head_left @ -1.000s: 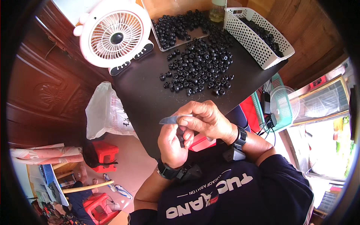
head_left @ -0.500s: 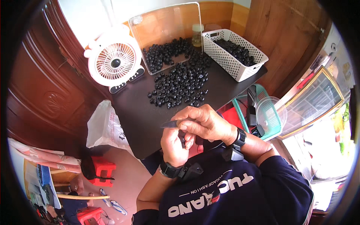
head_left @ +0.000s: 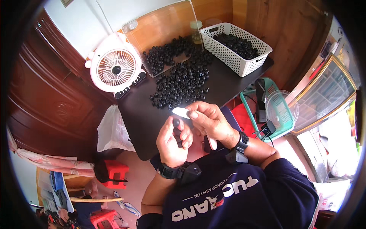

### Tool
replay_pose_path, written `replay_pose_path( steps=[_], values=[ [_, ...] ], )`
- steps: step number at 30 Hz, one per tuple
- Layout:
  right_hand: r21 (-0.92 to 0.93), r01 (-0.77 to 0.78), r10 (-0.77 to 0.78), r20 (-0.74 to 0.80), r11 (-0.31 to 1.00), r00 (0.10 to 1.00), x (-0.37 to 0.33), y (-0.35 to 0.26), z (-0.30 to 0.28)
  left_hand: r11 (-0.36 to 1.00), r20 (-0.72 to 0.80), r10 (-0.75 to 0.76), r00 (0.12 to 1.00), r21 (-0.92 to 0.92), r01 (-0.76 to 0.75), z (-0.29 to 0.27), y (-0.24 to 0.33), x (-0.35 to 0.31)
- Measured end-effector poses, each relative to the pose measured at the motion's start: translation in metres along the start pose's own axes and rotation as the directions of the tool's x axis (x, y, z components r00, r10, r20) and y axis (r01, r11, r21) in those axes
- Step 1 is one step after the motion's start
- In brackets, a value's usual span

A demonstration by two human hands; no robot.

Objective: Trimming excess material from black plastic or rubber components using a small blade.

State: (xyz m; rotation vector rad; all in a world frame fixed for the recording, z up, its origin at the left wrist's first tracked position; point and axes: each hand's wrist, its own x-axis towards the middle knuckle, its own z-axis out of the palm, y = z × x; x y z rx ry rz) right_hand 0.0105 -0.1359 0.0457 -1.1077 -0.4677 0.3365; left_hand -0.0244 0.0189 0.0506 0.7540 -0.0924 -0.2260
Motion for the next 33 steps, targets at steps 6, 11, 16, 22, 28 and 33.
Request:
replay_pose_path(
  steps=[6, 11, 16, 22, 28, 33],
  values=[
    [-0.312, 0.296, -0.233, 0.224, 0.903, 0.946, -0.004, -0.001, 0.014, 0.987, -0.041, -0.078, 0.996, -0.143, 0.071, -0.014, 0.004, 0.004],
    [-0.623, 0.496, -0.361, 0.34, 0.605, 0.868, 0.008, 0.004, 0.01, 0.983, -0.113, -0.129, 0.985, -0.148, 0.111, -0.014, 0.017, 0.005],
    [-0.648, 0.541, -0.376, 0.39, 0.536, 0.84, 0.018, 0.007, 0.005, 0.991, -0.068, -0.106, 0.992, -0.084, 0.1, -0.021, 0.02, 0.013],
    [-0.574, 0.562, -0.453, 0.338, 0.595, 0.825, 0.031, 0.012, -0.013, 0.978, -0.094, -0.154, 0.984, -0.158, 0.138, -0.02, 0.016, 0.028],
    [-0.545, 0.598, -0.486, 0.353, 0.588, 0.8, 0.036, 0.009, -0.036, 0.97, -0.071, -0.201, 0.977, -0.154, 0.189, -0.014, 0.012, 0.049],
    [-0.573, 0.588, -0.546, 0.27, 0.571, 0.793, 0.035, 0.007, -0.056, 0.967, -0.121, -0.236, 0.964, -0.124, 0.221, -0.008, -0.002, 0.07]
  ],
)
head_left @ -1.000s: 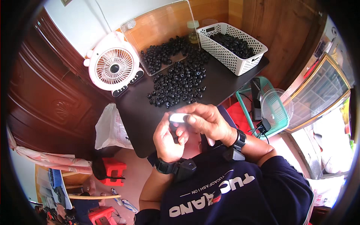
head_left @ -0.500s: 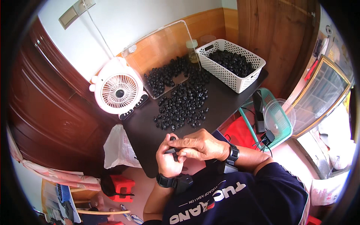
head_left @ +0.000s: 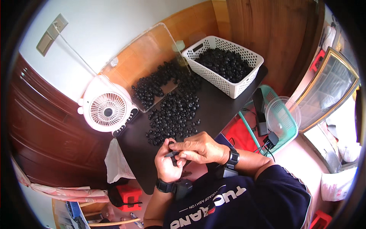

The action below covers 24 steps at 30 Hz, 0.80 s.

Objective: Trimming excess material from black plastic or rubber components using a small blade.

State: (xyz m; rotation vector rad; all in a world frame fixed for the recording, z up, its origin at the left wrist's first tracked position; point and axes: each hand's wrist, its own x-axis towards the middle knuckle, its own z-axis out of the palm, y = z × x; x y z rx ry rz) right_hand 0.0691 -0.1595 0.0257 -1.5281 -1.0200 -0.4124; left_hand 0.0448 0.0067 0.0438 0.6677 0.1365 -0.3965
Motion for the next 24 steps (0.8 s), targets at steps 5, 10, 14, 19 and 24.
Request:
replay_pose_path(
  steps=[5, 10, 14, 19, 24],
  values=[
    [0.053, -0.063, 0.063, 0.001, 0.997, 0.998, -0.004, 0.005, -0.01, 1.0, 0.024, -0.02, 0.999, 0.019, 0.02, 0.01, -0.001, 0.014],
    [0.407, -0.258, 0.31, -0.065, 0.876, 0.949, 0.001, 0.003, -0.001, 0.992, 0.027, 0.016, 1.0, 0.122, -0.019, 0.008, -0.002, 0.013],
    [0.595, -0.461, 0.566, 0.011, 0.659, 0.824, 0.014, -0.011, -0.004, 0.978, 0.016, 0.025, 1.0, 0.205, -0.028, 0.008, 0.0, 0.009],
    [0.654, -0.496, 0.603, 0.076, 0.571, 0.794, 0.012, -0.004, 0.011, 0.98, -0.03, 0.045, 0.999, 0.195, -0.039, 0.007, -0.003, 0.006],
    [0.706, -0.509, 0.642, 0.1, 0.493, 0.76, 0.01, -0.003, 0.014, 0.973, -0.026, 0.064, 0.998, 0.222, -0.057, 0.004, -0.004, 0.004]
  ],
)
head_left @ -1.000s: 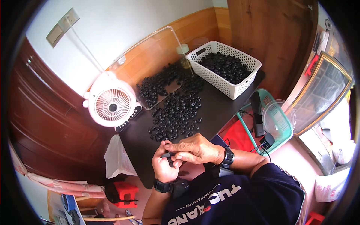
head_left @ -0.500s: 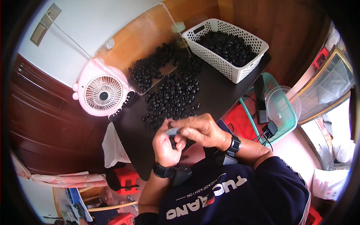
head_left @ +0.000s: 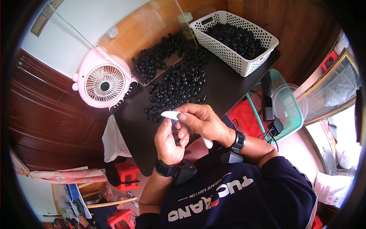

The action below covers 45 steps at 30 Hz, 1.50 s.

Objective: Trimming excess material from black plastic or rubber components using a small blade.

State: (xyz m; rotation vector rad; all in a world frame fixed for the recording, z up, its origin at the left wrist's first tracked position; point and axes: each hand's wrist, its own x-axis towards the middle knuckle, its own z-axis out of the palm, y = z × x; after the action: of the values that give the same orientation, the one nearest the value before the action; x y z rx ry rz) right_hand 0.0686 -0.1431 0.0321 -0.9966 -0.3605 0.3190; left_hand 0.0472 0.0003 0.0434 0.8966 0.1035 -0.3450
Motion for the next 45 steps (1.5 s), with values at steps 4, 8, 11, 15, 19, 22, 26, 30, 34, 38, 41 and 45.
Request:
replay_pose_path(
  steps=[4, 8, 11, 15, 19, 22, 26, 30, 34, 38, 41, 45],
  values=[
    [-0.062, 0.052, -0.052, -0.001, 0.997, 0.999, 0.0, 0.003, 0.0, 0.999, -0.019, 0.032, 0.999, 0.022, -0.031, 0.001, 0.0, -0.001],
    [-0.099, 0.068, -0.071, -0.03, 0.993, 0.997, -0.002, 0.005, 0.001, 0.999, -0.004, 0.034, 0.999, 0.004, -0.034, 0.0, -0.001, -0.002],
    [-0.077, 0.076, -0.08, -0.042, 0.994, 0.996, -0.002, 0.005, 0.003, 0.999, 0.016, 0.037, 0.999, 0.005, -0.037, 0.0, -0.001, -0.003],
    [-0.133, 0.098, -0.102, -0.021, 0.986, 0.995, -0.002, 0.006, 0.002, 0.999, -0.01, 0.041, 0.999, -0.006, -0.041, 0.0, -0.001, -0.004],
    [-0.226, 0.166, -0.165, 0.022, 0.96, 0.986, -0.004, 0.004, 0.002, 0.998, -0.054, 0.058, 0.997, 0.019, -0.057, 0.001, -0.004, -0.006],
    [-0.167, 0.152, -0.152, 0.01, 0.974, 0.988, -0.005, 0.008, 0.0, 0.995, -0.068, 0.084, 0.994, 0.055, -0.08, 0.002, -0.007, -0.006],
    [-0.3, 0.219, -0.205, 0.078, 0.929, 0.976, -0.007, -0.001, 0.001, 0.995, -0.085, 0.08, 0.993, 0.059, -0.075, 0.004, -0.008, -0.006],
    [-0.272, 0.176, -0.154, 0.101, 0.946, 0.983, -0.008, -0.001, 0.0, 0.993, -0.095, 0.089, 0.991, 0.082, -0.082, 0.005, -0.009, -0.006],
    [0.105, 0.002, -0.006, 0.041, 0.995, 0.999, -0.008, 0.008, -0.002, 0.998, -0.049, 0.055, 0.997, -0.003, -0.055, 0.004, -0.01, -0.006],
    [0.195, -0.056, 0.051, 0.035, 0.979, 0.998, -0.008, 0.007, 0.0, 0.999, -0.018, 0.044, 0.999, -0.023, -0.044, -0.002, -0.01, -0.004],
    [0.128, -0.049, 0.051, -0.01, 0.991, 0.999, -0.01, 0.001, 0.003, 0.997, 0.019, 0.06, 0.998, -0.047, -0.059, -0.002, -0.011, -0.005],
    [0.083, -0.011, 0.012, -0.011, 0.997, 1.0, -0.008, 0.006, 0.002, 0.999, -0.114, 0.024, 0.993, -0.034, -0.028, 0.004, -0.009, -0.007]
  ],
)
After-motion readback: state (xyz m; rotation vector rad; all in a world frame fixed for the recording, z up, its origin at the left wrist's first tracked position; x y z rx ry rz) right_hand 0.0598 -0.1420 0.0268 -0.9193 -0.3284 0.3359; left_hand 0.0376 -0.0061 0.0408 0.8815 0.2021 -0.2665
